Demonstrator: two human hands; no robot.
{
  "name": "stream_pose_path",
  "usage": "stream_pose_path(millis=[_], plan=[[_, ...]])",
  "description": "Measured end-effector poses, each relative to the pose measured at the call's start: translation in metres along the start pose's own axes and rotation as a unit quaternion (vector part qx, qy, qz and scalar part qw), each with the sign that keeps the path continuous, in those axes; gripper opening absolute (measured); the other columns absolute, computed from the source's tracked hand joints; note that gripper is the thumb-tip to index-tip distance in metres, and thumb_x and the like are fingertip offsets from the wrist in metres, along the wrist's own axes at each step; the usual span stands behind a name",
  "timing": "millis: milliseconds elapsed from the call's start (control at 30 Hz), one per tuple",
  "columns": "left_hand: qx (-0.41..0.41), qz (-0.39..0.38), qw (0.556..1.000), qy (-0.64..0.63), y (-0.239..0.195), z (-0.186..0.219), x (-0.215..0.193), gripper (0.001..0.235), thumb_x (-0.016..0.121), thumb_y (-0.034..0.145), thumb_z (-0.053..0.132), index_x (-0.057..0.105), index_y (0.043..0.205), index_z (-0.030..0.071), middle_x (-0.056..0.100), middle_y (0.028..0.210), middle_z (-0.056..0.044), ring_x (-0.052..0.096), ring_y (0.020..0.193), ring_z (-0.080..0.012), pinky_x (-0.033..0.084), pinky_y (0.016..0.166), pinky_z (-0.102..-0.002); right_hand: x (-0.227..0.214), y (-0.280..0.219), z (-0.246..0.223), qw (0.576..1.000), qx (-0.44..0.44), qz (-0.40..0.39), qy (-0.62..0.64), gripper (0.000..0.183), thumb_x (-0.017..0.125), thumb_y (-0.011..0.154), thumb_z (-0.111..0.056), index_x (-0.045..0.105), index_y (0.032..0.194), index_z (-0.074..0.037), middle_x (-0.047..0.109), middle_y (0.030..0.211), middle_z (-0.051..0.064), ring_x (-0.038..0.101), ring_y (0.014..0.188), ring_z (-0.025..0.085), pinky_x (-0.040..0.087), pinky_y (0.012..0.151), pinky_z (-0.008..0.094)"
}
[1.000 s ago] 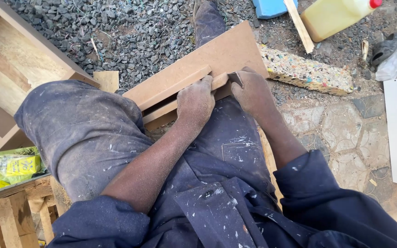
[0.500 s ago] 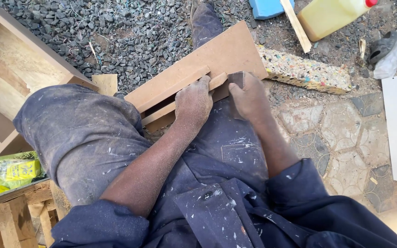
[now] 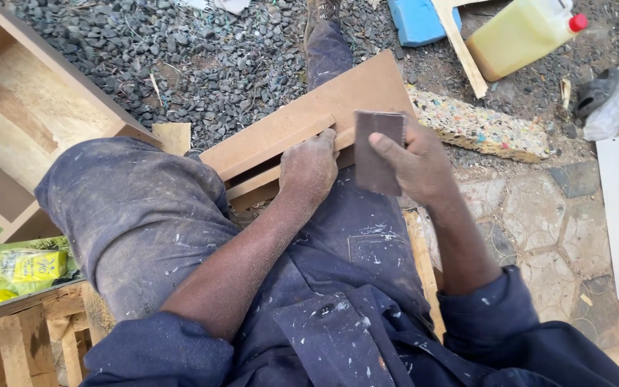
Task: The person sits on the ground and sands a small wooden piece with a sanding block, holding it on their lap. They repeatedly rub the block along the edges and surfaces of the wood, occasionally adjusting the piece's orientation.
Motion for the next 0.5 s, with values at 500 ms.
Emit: stream_pose_path(millis=[500], plan=[[0.087,-0.068,0.993,0.039,0.059,0.009,0.02,0.019,0.07,0.089,0.028,0.069,0.099,0.012,0.074,0.086,-0.017,0.076,0.088,-0.0379,0.063,0.074,-0.053,-0.048,0.0,-0.026,0.977,-0.039,-0.011,-0.209,0.023,0.072,0.097,-0.026,0.072,0.11,-0.007,0.066,0.093,0.02,0.061,0.093,0.036,0.049,0.075,0.05]])
Point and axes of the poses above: each hand's wrist, its own y-axis towards the middle knuckle, its own x-axis out of the palm, z = x × y, the point moved 7 cm from there along y, towards the middle knuckle
